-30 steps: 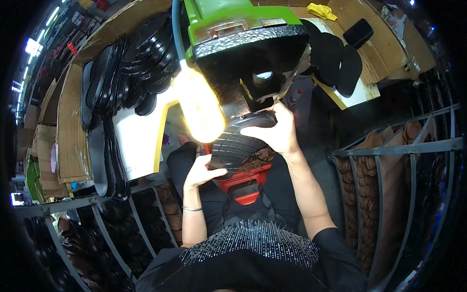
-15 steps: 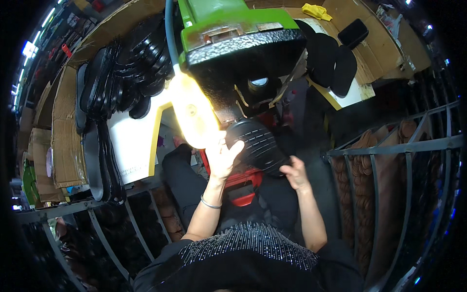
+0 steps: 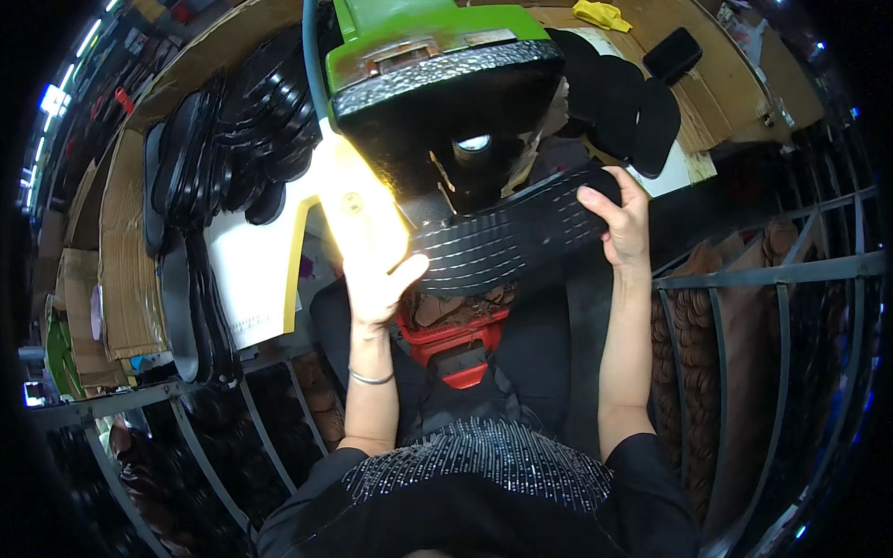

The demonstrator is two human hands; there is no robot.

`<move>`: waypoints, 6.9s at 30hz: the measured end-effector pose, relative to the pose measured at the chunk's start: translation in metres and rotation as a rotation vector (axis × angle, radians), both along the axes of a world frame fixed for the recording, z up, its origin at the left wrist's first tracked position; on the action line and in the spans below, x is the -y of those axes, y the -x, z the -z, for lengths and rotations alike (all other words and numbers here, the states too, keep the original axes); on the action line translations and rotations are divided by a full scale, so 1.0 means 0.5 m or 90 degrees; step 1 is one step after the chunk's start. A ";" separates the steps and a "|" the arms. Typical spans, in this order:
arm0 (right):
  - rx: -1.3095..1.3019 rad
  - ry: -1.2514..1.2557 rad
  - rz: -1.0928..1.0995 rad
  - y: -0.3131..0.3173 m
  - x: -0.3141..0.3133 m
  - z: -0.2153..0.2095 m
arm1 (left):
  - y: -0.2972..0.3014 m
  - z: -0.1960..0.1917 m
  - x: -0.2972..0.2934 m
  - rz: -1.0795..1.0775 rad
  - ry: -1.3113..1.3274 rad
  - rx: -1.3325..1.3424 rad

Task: The recorder is grinding the edges of shoe soles using an industrial machine.

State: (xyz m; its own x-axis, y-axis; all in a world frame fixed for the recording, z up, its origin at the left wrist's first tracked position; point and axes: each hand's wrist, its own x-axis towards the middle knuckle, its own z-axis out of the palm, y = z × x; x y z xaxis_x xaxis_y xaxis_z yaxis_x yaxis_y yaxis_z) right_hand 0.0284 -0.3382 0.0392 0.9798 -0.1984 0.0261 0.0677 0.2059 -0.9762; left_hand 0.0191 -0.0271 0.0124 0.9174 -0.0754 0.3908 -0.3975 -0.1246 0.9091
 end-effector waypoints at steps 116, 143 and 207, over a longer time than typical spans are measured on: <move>-0.262 -0.329 -0.185 0.365 -0.134 0.325 | 0.046 0.004 0.165 -0.125 0.013 -0.176; 0.056 -0.167 0.028 0.012 -0.121 0.063 | 0.024 0.031 -0.060 -0.070 0.334 -0.190; -0.071 -0.031 0.137 0.189 -0.003 0.152 | 0.056 0.033 0.079 -0.018 0.269 -0.196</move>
